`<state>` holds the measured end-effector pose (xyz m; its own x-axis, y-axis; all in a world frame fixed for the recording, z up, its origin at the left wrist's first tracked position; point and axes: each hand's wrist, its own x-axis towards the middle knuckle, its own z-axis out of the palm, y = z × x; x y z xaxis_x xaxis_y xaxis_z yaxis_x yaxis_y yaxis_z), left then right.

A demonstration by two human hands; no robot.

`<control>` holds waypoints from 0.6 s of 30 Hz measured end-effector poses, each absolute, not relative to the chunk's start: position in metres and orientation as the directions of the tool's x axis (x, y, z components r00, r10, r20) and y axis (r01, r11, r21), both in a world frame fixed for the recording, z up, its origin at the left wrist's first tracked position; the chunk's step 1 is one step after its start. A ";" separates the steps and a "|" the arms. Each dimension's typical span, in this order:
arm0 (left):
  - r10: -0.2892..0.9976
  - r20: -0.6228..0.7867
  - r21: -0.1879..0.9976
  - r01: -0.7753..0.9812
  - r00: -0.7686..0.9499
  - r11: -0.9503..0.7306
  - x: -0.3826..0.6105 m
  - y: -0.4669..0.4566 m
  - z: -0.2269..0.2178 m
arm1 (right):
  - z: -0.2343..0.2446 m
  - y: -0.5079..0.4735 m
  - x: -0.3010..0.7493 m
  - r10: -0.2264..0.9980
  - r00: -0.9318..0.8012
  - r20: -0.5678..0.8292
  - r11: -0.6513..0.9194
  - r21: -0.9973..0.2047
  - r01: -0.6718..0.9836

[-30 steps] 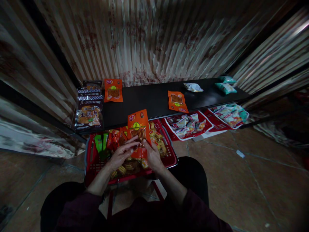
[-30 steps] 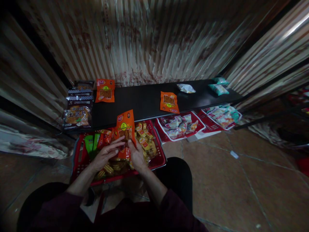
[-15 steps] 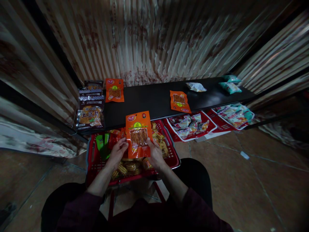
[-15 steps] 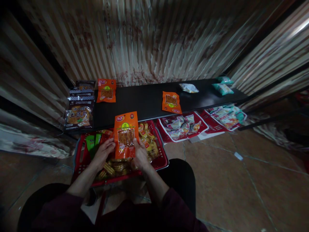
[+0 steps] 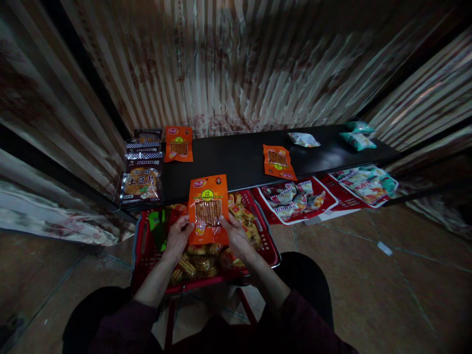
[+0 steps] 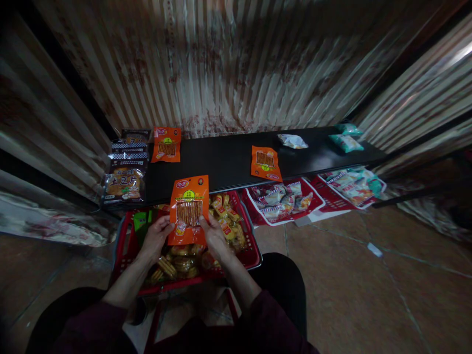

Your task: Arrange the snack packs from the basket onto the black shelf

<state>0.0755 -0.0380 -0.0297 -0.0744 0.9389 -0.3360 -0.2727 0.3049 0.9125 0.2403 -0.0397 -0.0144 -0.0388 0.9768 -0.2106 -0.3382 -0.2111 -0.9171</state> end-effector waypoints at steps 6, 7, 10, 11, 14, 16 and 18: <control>0.938 -0.297 0.931 -0.271 -0.179 0.243 0.076 -0.025 -0.022 | -0.011 -0.022 0.239 0.987 -0.026 -0.159 -0.160 -0.960 -0.229; 0.940 -0.285 0.936 -0.265 -0.188 0.231 0.076 -0.022 -0.020 | -0.010 -0.017 0.239 0.989 -0.021 -0.149 -0.150 -0.964 -0.219; 0.945 -0.248 0.948 -0.252 -0.211 0.192 0.076 -0.010 -0.013 | -0.009 0.000 0.237 0.993 -0.038 -0.110 -0.115 -0.974 -0.197; 0.947 -0.238 0.951 -0.252 -0.217 0.181 0.075 -0.005 -0.010 | -0.009 0.006 0.236 0.994 -0.046 -0.097 -0.104 -0.976 -0.193; 0.945 -0.204 0.960 -0.243 -0.255 0.141 0.074 0.011 -0.005 | -0.008 0.028 0.232 0.995 -0.063 -0.075 -0.086 -0.975 -0.205; 0.943 -0.182 0.965 -0.236 -0.278 0.116 0.074 0.023 -0.002 | -0.008 0.044 0.229 0.997 -0.046 -0.061 -0.070 -0.973 -0.219; 0.944 -0.161 0.967 -0.237 -0.289 0.092 0.073 0.035 0.000 | -0.008 0.060 0.225 0.999 -0.011 -0.044 -0.045 -0.976 -0.214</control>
<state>0.0733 0.0348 -0.0004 -0.2886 0.9439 -0.1608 -0.2373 0.0922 0.9670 0.2247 0.0598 -0.0080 -0.0108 0.9990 -0.0441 -0.2140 -0.0453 -0.9758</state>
